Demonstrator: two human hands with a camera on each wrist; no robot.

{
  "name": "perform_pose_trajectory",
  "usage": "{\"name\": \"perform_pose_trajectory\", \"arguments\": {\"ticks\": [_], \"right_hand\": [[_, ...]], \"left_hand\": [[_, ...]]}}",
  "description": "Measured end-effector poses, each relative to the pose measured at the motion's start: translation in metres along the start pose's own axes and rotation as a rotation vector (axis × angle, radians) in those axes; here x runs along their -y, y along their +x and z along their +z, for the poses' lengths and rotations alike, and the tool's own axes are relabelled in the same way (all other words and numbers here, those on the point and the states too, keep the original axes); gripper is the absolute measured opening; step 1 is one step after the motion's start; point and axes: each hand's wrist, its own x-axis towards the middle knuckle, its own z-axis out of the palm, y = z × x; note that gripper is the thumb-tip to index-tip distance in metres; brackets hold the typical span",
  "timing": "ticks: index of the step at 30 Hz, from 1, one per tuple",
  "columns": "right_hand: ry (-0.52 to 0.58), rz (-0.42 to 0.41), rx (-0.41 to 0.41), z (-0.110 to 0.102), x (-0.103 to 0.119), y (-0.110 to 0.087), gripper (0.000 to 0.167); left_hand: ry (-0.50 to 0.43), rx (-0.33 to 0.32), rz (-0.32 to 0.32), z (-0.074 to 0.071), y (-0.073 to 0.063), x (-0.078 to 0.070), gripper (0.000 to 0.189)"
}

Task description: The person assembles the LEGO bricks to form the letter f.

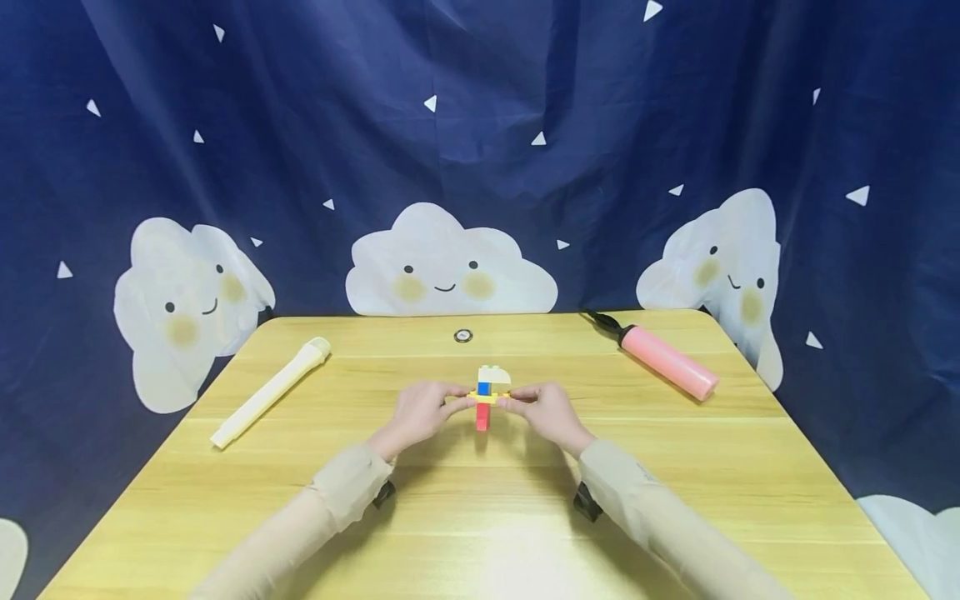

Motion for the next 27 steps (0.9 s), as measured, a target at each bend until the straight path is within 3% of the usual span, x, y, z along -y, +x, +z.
{"name": "perform_pose_trajectory", "arguments": {"ticks": [5, 10, 20, 27], "right_hand": [[0.033, 0.074, -0.017, 0.006, 0.002, 0.012, 0.037], [0.05, 0.142, -0.031, 0.011, -0.003, 0.022, 0.029], [0.083, 0.18, 0.014, 0.022, -0.021, 0.024, 0.027], [0.093, 0.196, 0.025, 0.024, -0.024, 0.023, 0.023]], "left_hand": [[0.061, -0.002, -0.025, 0.008, 0.013, 0.006, 0.033], [0.081, 0.054, -0.083, 0.015, 0.02, 0.008, 0.03], [0.068, 0.14, -0.133, 0.029, 0.015, 0.011, 0.029], [0.078, 0.166, -0.12, 0.031, 0.017, 0.012, 0.025]]}}
